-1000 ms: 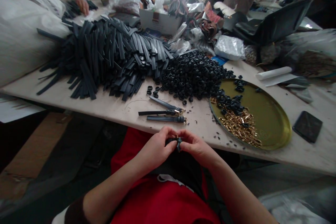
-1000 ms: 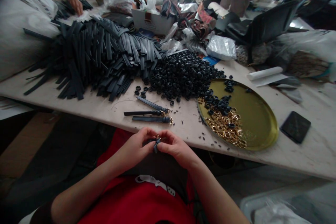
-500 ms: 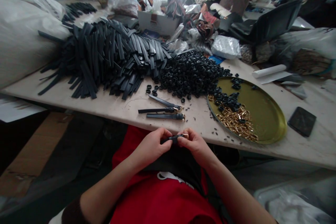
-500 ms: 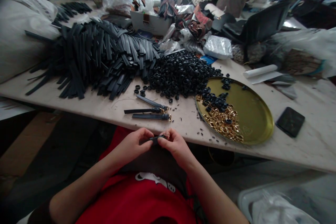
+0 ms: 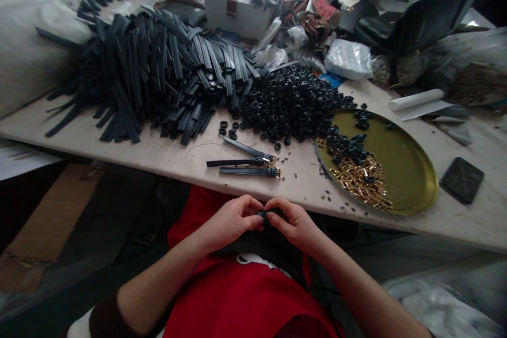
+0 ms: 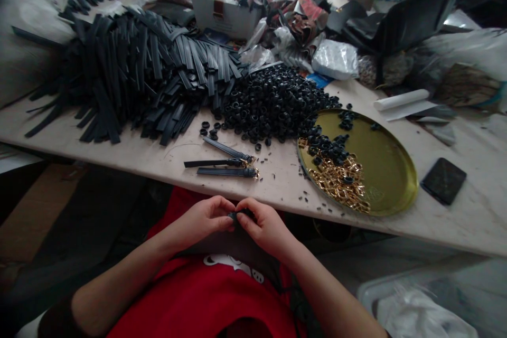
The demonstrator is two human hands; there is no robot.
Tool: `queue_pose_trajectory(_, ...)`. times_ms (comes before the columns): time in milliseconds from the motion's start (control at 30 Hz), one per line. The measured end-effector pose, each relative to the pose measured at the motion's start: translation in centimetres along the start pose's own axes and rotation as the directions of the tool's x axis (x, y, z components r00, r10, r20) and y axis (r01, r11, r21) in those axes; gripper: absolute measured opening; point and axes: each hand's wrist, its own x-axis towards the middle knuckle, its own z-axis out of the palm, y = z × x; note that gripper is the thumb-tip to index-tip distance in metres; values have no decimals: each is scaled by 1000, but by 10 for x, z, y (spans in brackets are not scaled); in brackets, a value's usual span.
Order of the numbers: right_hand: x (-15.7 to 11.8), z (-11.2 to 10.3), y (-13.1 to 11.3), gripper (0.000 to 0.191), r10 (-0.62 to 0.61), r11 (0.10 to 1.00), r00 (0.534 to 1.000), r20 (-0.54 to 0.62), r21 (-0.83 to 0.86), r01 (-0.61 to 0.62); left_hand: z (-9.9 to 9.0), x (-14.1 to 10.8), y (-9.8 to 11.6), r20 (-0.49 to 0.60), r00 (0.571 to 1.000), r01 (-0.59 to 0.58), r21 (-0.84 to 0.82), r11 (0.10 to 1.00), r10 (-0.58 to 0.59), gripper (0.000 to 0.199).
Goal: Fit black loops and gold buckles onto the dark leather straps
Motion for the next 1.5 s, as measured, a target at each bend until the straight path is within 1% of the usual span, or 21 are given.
queue_pose_trajectory(67,0,-1,-3,10,-72,988,997,22,-135,74,0,-1,-2,-2,1000,9,-18,1000,-9,22)
queue_pose_trajectory(167,-1,-3,-10,13,-143,927,983,119,-333,175,3,-3,-5,-34,999,3,-2,1000,-3,19)
queue_pose_trajectory(267,-4,-4,-15,17,-156,833,966,207,-498,241,8,-7,-7,-60,998,-6,48,999,9,17)
queue_pose_trajectory(333,-7,-4,-17,18,-142,807,961,238,-534,251,12,-9,-8,-59,998,-14,91,996,20,17)
queue_pose_trajectory(367,-9,-4,-17,16,-135,816,960,245,-523,248,14,-10,-8,-61,998,-21,118,993,28,17)
queue_pose_trajectory(433,-12,-4,-15,14,-117,869,965,233,-447,213,16,-11,-7,-68,997,-33,156,987,44,17)
queue_pose_trajectory(500,-16,-2,-10,14,-92,934,981,173,-327,146,15,-11,-6,-56,998,-33,144,989,42,20)
queue_pose_trajectory(567,-19,0,-4,18,-67,972,994,89,-218,86,12,-12,-4,7,1000,-7,130,991,6,23)
queue_pose_trajectory(600,-20,1,-1,19,-63,980,997,50,-186,72,10,-13,-2,50,999,11,150,989,-19,22)
queue_pose_trajectory(667,-21,4,3,20,-74,982,997,0,-176,73,5,-14,1,109,992,34,244,969,-63,21)
queue_pose_trajectory(700,-21,6,4,20,-87,979,996,-9,-186,84,4,-14,3,120,990,36,296,955,-74,24)
queue_pose_trajectory(767,-19,8,3,20,-120,971,993,-3,-208,117,2,-12,6,115,991,17,367,930,-64,27)
queue_pose_trajectory(833,-16,9,0,19,-154,963,988,8,-221,152,3,-9,10,100,995,-14,404,915,-29,25)
queue_pose_trajectory(933,-10,8,-5,18,-196,955,980,-21,-231,186,2,-5,19,96,995,-46,416,908,7,21)
queue_pose_trajectory(1000,-5,5,-7,18,-205,961,977,-66,-205,187,-3,-3,27,103,995,-37,406,913,-6,20)
queue_pose_trajectory(1100,3,2,-9,19,-177,982,979,-104,-91,168,-16,-3,38,129,991,-21,387,922,-31,22)
queue_pose_trajectory(1167,8,0,-10,20,-156,988,982,-108,-22,154,-23,-2,41,155,987,-11,359,933,-48,24)
queue_pose_trajectory(1200,10,0,-10,20,-151,989,983,-108,-13,150,-25,-1,41,165,985,-4,343,939,-56,24)
queue_pose_trajectory(1267,13,0,-10,20,-156,986,980,-125,-70,148,-27,3,39,160,986,0,323,946,-55,24)
queue_pose_trajectory(1400,17,4,-7,20,-260,936,951,-169,-285,206,-22,8,34,89,996,-61,368,928,30,21)
queue_pose_trajectory(1500,20,8,-5,20,-275,927,948,-159,-305,217,-18,11,35,82,996,-72,412,908,42,20)
